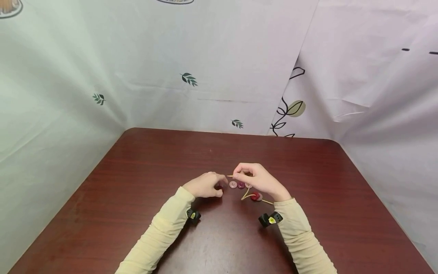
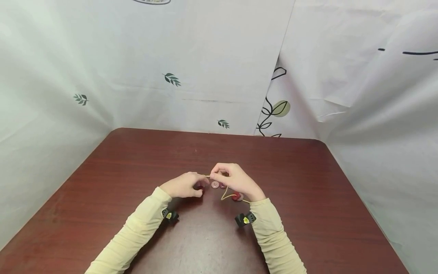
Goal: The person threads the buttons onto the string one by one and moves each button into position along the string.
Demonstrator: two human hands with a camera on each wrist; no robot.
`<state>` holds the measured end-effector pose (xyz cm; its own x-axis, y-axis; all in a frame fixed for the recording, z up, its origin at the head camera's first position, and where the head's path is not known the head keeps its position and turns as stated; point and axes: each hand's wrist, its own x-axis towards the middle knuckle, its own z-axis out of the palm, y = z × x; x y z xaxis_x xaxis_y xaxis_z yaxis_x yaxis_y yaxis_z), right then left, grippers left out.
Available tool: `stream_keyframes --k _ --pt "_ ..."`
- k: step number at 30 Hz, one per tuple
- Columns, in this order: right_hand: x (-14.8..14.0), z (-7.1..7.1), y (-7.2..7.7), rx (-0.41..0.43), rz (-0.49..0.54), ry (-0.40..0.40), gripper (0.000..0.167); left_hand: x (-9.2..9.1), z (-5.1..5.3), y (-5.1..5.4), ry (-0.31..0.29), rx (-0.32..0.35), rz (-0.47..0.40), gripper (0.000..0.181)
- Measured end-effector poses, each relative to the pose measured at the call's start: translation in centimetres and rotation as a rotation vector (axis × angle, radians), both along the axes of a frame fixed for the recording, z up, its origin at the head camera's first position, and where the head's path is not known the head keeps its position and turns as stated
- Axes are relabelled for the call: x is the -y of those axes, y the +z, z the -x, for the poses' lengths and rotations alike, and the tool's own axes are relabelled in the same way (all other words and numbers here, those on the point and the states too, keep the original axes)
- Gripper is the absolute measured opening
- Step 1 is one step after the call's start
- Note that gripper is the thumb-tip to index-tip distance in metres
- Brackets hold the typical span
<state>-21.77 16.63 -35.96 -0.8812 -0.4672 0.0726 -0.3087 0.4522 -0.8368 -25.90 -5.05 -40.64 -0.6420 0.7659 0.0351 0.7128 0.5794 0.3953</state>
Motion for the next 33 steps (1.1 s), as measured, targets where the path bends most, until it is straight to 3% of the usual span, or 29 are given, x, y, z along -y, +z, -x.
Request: stream_keyframes --k 8,17,24,33 --pt "-0.15 0.18 -0.26 -0.008 -0.021 -0.006 0.018 0.13 -0.2 0.72 -0.05 -0.115 -0.018 0.02" --pt "-0.22 0.05 -0.03 -0.004 -0.021 -0.01 0.015 0.41 -0.15 0.88 -0.1 -0.109 -0.099 0.018" --pt "-0.13 -0.07 0.08 -0.008 -0.029 0.0 0.014 0.48 0.02 0.78 -0.066 -0.16 -0.149 0.012" --pt "-0.36 0.31 -0.47 -0.005 -0.036 -0.002 0.016 0.43 0.09 0.95 -0.002 -0.115 -0.222 0.017"
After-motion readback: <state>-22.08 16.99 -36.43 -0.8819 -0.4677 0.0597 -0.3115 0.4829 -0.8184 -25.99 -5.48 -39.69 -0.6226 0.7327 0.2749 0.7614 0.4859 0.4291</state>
